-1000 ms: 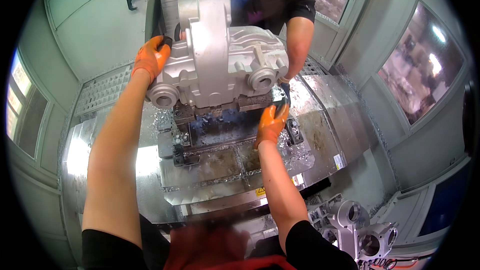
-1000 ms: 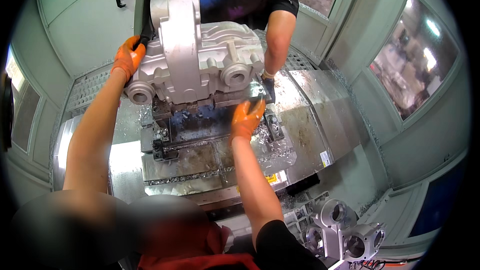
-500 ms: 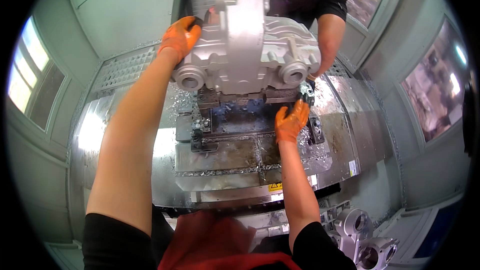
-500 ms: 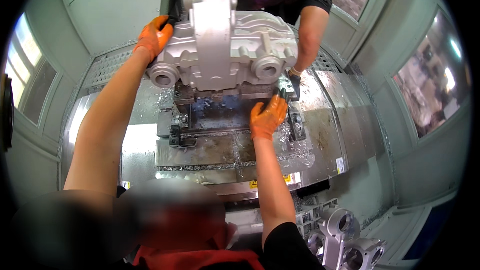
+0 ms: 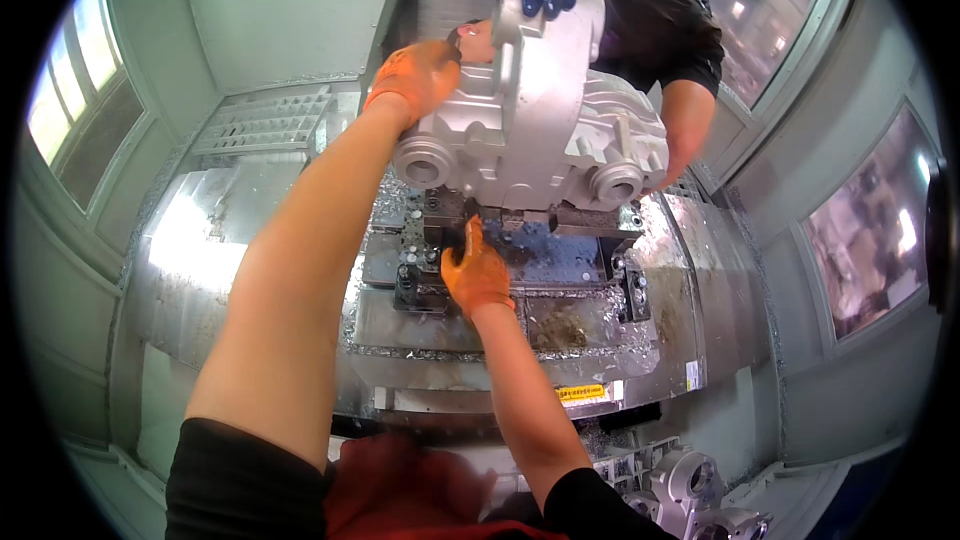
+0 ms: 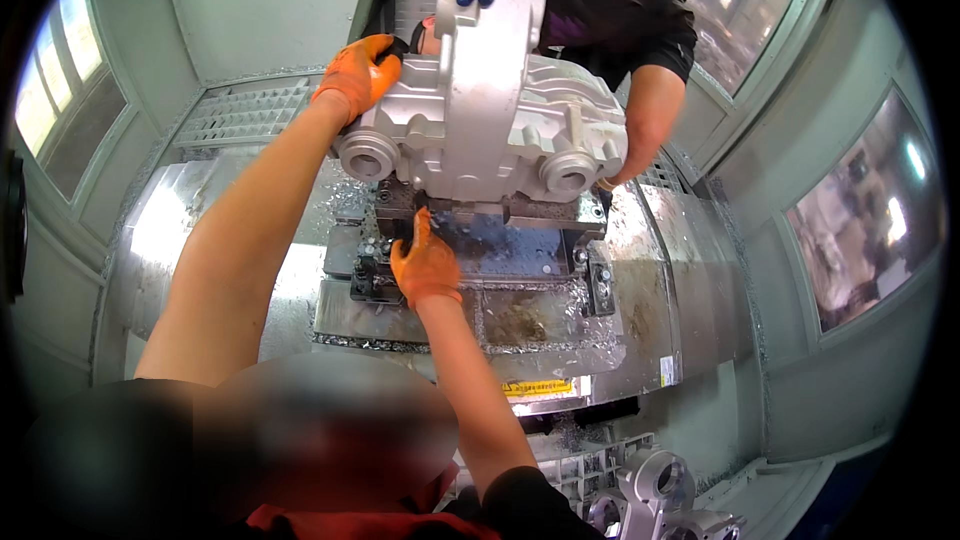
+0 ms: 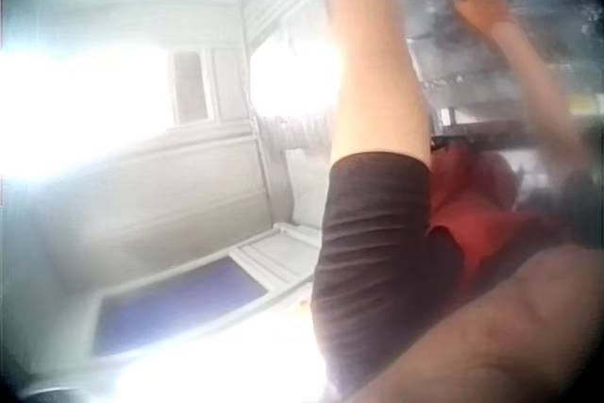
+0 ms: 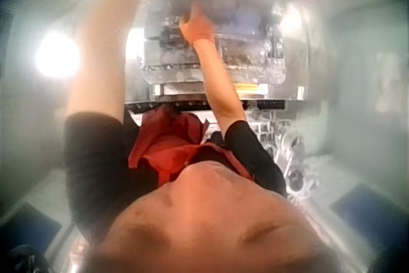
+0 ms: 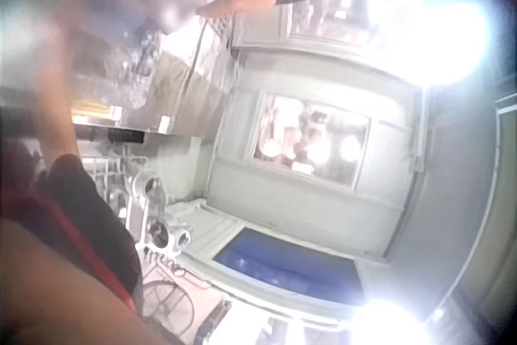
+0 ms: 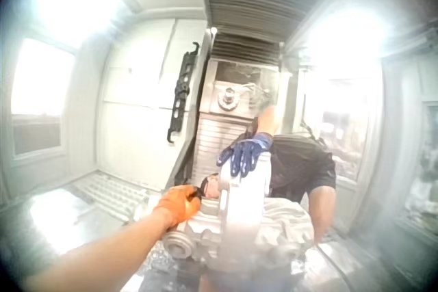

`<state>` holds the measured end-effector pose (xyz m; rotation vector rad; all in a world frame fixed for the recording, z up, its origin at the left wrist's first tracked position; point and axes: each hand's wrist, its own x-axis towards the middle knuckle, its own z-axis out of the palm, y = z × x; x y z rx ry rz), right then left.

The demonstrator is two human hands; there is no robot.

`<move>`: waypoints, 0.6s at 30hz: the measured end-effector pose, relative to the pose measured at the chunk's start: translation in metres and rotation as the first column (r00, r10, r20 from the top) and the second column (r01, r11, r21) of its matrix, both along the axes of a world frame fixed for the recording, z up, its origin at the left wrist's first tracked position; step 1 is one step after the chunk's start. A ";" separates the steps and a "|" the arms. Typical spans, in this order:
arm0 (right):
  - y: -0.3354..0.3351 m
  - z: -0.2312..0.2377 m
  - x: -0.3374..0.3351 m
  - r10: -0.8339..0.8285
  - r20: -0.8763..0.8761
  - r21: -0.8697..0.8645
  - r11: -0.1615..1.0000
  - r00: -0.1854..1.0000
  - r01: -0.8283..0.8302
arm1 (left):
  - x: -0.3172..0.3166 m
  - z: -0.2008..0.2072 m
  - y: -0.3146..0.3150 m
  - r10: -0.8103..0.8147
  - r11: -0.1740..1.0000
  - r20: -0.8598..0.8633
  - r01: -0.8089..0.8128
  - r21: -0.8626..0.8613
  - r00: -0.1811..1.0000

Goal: The person cleans a large metal housing inside an industrial enclosure by hand using a brush and a cleaning solution, wiping away metal shavings and debris while another person assists by holding the part in place.

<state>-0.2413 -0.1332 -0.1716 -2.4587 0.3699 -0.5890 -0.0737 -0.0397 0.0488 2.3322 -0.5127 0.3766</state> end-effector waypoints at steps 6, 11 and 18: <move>0.014 0.028 0.000 0.016 -0.175 0.062 0.998 0.984 -0.005 | 0.018 -0.015 0.008 -0.012 1.000 0.148 0.012 0.000 0.989; 0.015 -0.005 -0.001 -0.160 0.229 0.863 0.489 0.960 -0.124 | 0.014 -0.008 0.001 0.011 1.000 0.115 -0.010 -0.003 0.993; 0.031 -0.017 -0.045 -0.294 0.107 0.984 -0.107 0.950 -0.145 | 0.021 -0.018 0.001 0.028 0.999 0.153 -0.023 -0.033 0.988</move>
